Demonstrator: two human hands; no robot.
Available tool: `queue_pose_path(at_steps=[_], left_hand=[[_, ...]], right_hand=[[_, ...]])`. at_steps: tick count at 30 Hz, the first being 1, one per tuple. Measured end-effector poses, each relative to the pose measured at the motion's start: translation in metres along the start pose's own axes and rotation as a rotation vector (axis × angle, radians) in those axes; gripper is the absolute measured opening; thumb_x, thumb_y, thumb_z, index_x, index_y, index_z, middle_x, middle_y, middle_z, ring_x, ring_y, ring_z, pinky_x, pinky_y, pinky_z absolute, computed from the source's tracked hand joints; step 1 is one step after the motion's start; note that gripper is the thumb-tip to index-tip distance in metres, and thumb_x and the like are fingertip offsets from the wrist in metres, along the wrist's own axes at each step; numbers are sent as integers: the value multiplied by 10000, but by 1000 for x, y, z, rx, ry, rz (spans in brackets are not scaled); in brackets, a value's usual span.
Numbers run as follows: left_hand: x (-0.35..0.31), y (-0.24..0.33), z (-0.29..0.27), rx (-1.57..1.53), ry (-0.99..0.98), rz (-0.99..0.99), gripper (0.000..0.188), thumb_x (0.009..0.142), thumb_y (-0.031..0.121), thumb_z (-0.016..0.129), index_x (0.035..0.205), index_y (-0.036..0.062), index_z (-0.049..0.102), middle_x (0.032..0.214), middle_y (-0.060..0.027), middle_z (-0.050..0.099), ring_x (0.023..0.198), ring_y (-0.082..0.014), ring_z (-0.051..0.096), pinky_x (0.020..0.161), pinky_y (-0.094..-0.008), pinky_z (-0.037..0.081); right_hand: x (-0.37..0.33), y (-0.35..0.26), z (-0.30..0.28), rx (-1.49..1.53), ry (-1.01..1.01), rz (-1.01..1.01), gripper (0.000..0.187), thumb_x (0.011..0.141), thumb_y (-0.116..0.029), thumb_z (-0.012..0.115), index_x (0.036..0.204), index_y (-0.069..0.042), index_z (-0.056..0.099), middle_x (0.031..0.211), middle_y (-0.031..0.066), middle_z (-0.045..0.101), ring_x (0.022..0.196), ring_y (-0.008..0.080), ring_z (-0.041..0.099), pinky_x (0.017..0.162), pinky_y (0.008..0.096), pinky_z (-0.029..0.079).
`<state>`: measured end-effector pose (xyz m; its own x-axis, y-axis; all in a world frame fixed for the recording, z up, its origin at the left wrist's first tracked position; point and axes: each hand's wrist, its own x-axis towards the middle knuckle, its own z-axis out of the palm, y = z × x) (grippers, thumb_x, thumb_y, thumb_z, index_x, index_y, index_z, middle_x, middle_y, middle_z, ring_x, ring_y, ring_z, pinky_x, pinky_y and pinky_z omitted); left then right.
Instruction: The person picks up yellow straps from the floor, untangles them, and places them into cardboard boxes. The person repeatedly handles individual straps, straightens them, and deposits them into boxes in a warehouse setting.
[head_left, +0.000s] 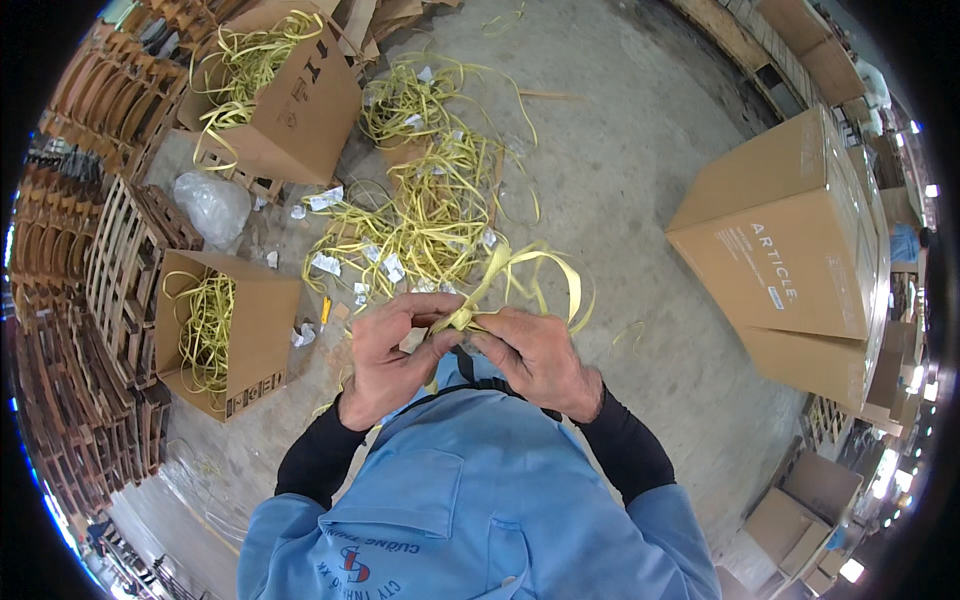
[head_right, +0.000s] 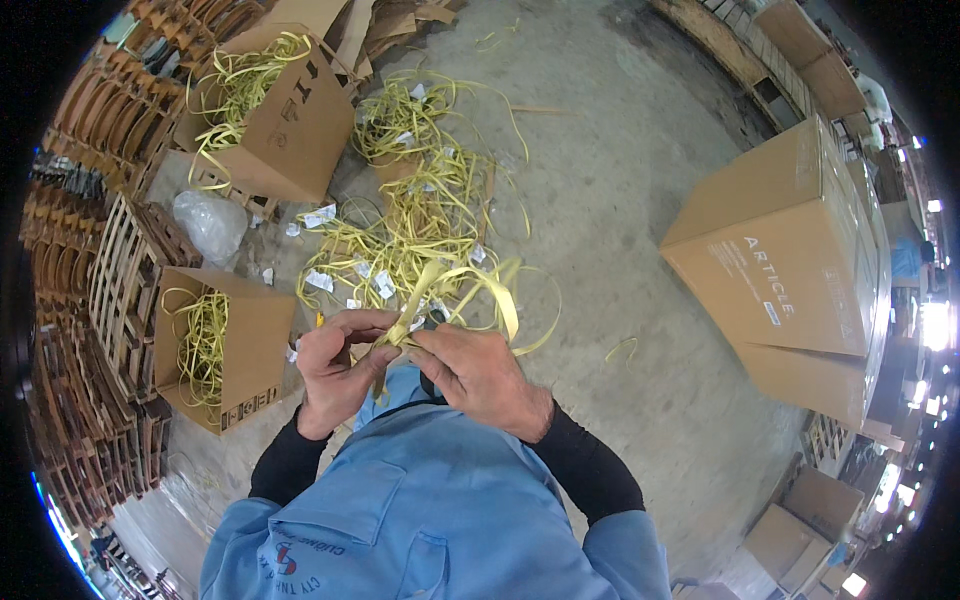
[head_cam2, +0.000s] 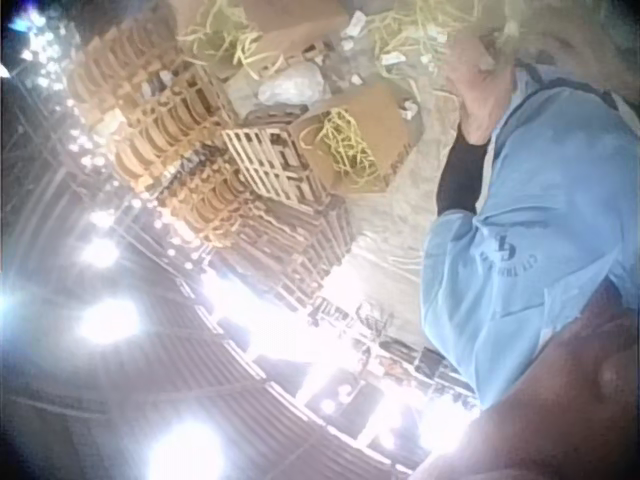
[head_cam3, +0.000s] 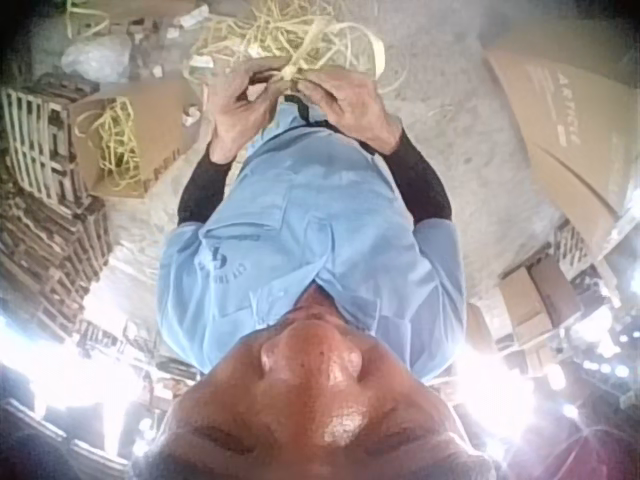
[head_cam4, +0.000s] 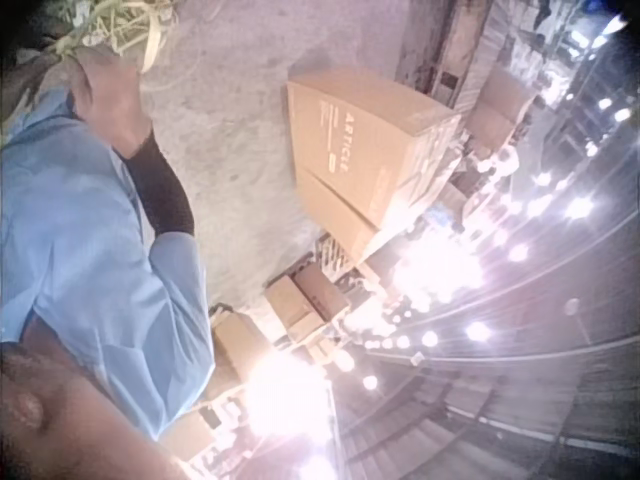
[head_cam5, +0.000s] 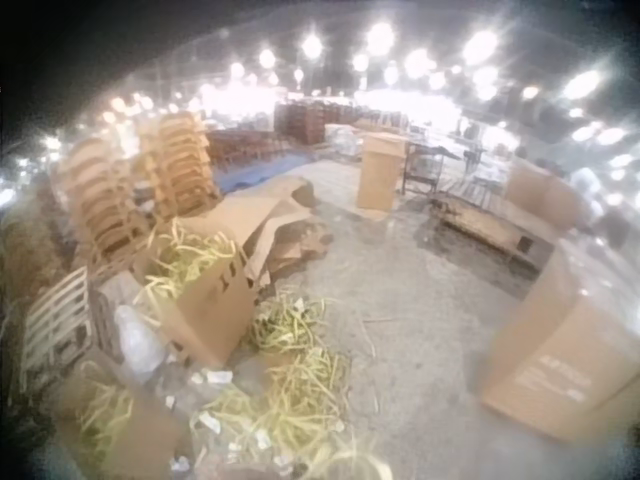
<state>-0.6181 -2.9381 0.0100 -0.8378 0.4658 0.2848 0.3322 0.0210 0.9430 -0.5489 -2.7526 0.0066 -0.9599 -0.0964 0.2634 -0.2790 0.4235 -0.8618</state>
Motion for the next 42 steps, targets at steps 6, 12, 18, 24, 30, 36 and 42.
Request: queue_pose_path(at_steps=[6, 12, 18, 24, 30, 36, 42], left_hand=[[-15, -5, -24, -292, -212, -429, 194, 738, -34, 819, 882, -55, 691, 916, -90, 692, 784, -130, 679, 683, -236, 563], [-23, -13, -25, -359, -368, -509, 187, 727, -12, 840, 856, -23, 706, 910, -69, 652, 827, -114, 639, 695, -237, 529], [-25, -12, -32, -353, -439, -480, 163, 732, 3, 847, 775, -8, 691, 915, -68, 641, 810, -110, 608, 660, -225, 503], [-30, -13, -35, -486, -658, -455, 239, 779, 32, 819, 742, -27, 590, 890, -26, 598, 760, -78, 519, 633, -249, 446], [-46, -18, -28, -522, -621, -586, 212, 824, 37, 780, 779, -21, 581, 919, -17, 582, 737, -49, 536, 572, -222, 427], [-59, -26, -24, -685, -552, -567, 268, 832, 48, 777, 733, -17, 537, 876, -26, 555, 752, -68, 532, 589, -234, 425], [-62, -33, -26, -638, -560, -367, 303, 848, 98, 772, 693, -22, 541, 823, -38, 532, 791, -129, 484, 678, -283, 414]], right_hand=[[-14, -4, 2, -139, -126, -136, 154, 838, -61, 676, 979, -44, 617, 707, 92, 554, 625, 270, 611, 523, 373, 480], [-16, -14, 4, -263, -208, -231, 133, 795, -61, 680, 871, -56, 571, 680, 64, 516, 586, 223, 595, 497, 343, 472], [-20, -13, 4, -252, -361, -118, 139, 786, -69, 679, 825, -67, 546, 692, 84, 546, 606, 256, 606, 510, 387, 472], [-45, -18, 14, -45, -359, -12, 131, 835, -78, 676, 816, -61, 548, 688, 96, 563, 609, 280, 614, 515, 403, 471], [-59, -18, 26, -57, -350, -28, 165, 878, -123, 651, 795, -62, 523, 688, 91, 560, 596, 286, 606, 513, 403, 481], [-57, -28, 28, -37, -373, 61, 141, 896, -127, 623, 823, -52, 529, 699, 107, 561, 608, 296, 608, 530, 415, 475], [-47, -24, 30, 37, -371, 69, 126, 903, -121, 613, 866, -41, 523, 710, 127, 556, 632, 321, 600, 556, 436, 469]])
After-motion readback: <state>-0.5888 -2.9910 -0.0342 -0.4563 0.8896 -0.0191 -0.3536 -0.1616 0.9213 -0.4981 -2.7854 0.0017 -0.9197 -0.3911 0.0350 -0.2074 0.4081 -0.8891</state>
